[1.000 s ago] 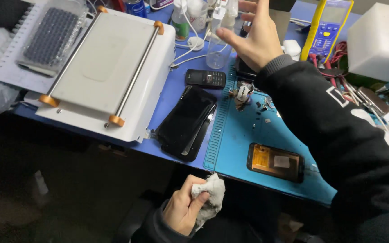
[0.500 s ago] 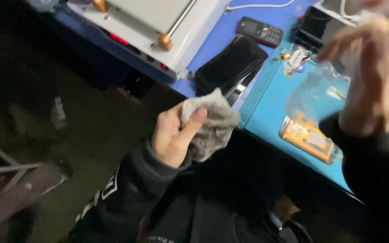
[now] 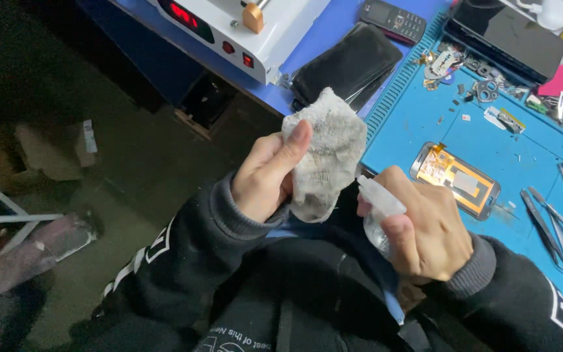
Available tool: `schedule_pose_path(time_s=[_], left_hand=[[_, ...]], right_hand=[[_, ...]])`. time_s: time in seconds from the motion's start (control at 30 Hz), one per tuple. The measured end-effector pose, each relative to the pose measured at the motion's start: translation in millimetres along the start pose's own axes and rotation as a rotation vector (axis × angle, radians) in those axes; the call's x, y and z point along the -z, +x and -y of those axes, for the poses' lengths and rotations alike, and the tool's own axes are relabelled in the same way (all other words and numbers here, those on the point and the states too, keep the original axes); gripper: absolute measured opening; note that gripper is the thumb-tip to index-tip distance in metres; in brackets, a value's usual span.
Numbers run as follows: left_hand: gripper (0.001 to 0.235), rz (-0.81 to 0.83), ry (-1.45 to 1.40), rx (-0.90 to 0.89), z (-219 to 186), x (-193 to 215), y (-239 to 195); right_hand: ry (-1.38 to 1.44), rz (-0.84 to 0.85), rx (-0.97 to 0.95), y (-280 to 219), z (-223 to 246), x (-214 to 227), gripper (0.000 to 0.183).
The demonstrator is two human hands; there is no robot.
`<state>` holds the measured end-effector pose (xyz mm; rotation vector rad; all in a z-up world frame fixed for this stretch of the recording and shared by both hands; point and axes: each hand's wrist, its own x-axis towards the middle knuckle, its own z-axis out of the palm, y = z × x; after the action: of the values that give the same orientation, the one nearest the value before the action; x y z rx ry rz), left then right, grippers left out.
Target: The recorder is cleaning a smartphone screen and internal frame using a cloth, liquid spray, and a metal pry tool.
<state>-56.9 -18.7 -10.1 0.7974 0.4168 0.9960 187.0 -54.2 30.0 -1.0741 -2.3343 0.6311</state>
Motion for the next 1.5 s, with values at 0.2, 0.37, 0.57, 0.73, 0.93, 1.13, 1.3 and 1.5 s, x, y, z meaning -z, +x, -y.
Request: schedule_pose_path(time_s=[0.2, 0.37, 0.57, 0.73, 0.93, 1.13, 1.3, 1.5], left_hand=[[0.060, 0.048, 0.031, -0.007, 1.9, 2.0, 1.0], [0.057, 0.094, 0.128, 0.044, 19.1, 14.8, 6.1], [0.051, 0.158, 0.106, 0.156, 35.4, 24.5, 18.9], [0.045, 0.174, 0.091, 0.152, 35.7, 29.9, 29.5], [0.042, 0.108, 0.115, 0.162, 32.4, 39.1, 37.8], [0.044, 0.093, 0.115, 0.142, 26.6, 28.8, 45.5], [0.049, 0.149, 0.229, 0.059, 10.2, 6.7, 50.4], [0.054, 0.314, 0.129, 0.081, 8.4, -31.8, 65.8]], right_hand=[[-0.029, -0.032, -0.047, 4.3, 0.8, 16.7, 0.068], [0.050, -0.366, 0.025, 44.5, -28.6, 74.2, 0.068], [-0.040, -0.557, -0.035, 101.2, -189.7, 133.9, 0.046], [-0.245, -0.605, -0.123, 169.9, -302.0, 119.9, 0.027], [-0.439, -0.551, -0.054, 192.8, -313.0, 102.6, 0.026], [-0.335, -0.430, -0.125, 160.4, -329.2, 119.3, 0.028], [-0.365, -0.437, -0.090, 83.0, -138.9, 110.6, 0.030], [0.576, -0.149, -0.349, 19.0, -28.1, 57.9, 0.046]])
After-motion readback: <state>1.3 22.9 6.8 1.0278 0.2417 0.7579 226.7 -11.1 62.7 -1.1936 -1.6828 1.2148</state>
